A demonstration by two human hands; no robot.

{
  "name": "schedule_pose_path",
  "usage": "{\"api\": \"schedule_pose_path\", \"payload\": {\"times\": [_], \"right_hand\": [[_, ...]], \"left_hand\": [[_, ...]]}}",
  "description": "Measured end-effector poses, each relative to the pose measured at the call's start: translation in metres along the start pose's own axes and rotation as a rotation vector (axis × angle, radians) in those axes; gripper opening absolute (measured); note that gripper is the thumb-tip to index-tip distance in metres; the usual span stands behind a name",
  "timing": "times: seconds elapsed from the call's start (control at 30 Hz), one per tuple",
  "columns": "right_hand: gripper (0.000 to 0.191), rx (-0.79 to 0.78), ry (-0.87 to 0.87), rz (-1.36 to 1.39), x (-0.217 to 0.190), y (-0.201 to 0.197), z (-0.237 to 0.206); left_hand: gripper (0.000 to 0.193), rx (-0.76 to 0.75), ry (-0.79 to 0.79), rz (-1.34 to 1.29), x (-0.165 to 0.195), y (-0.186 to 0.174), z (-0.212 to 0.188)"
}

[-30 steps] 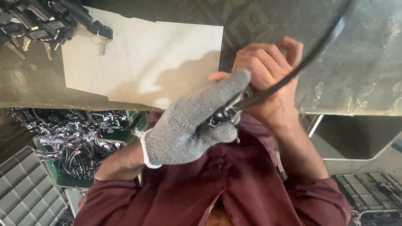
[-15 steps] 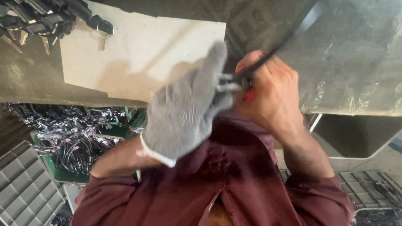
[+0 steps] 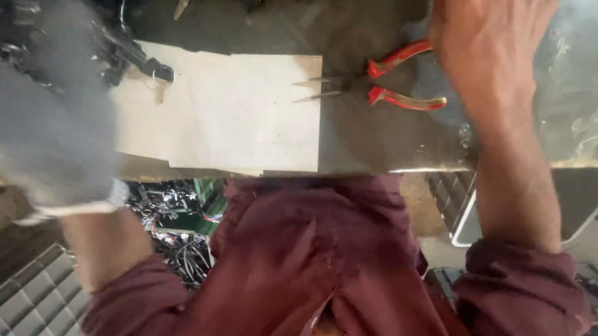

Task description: The person repeatedly picks up black wire harnesses with connectors, positions them on a workbench, and uses red-handled pliers to crimp the connector housing. After each crimp, the person places the finished harness aside and picks up the next one from a pile.

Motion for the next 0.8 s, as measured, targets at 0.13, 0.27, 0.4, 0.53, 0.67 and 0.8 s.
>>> {"api": "schedule_pose_path", "payload": {"times": [0.13,0.27,0.4,0.53,0.67,0.8], "right_hand": [[0.012,0.119,-0.064,-0.033,0.024,0.002,-0.014],[0.007,0.237,0.119,0.218,0.015,-0.041,-0.027],[0.016,0.202,0.033,0.551,-0.038,-0.091,-0.022],[0.028,0.618,0.352,0.654,-0.063,-0.082,-0.003],[0.040,0.299,0.646,1.273,-0.089,-0.046,-0.009],[0.035,0.462,0.620,2.180,-0.122,-0.057,-0.027]], "left_hand": [[0.050,-0.112,0.244,-0.303,0.060,0.022,-0.015],[0.056,-0.348,0.286,-0.669,0.096,0.041,-0.013],[0.059,-0.324,0.383,-0.902,0.115,0.040,-0.024],[0.035,-0.763,0.168,-1.151,0.127,0.047,-0.055],[0.025,-0.751,0.106,-1.150,0.127,0.052,-0.086],[0.028,-0.835,-0.051,-0.956,0.119,0.072,-0.113]]}}
Point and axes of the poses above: each hand's wrist, its own z-axis towards the middle knuckle, its own y-axis out of the palm, x = y × z, the point moved 2 cm from there along z, towards the middle knuckle, and after that the axes turned 9 degrees about -y, right-handed, at the moved point
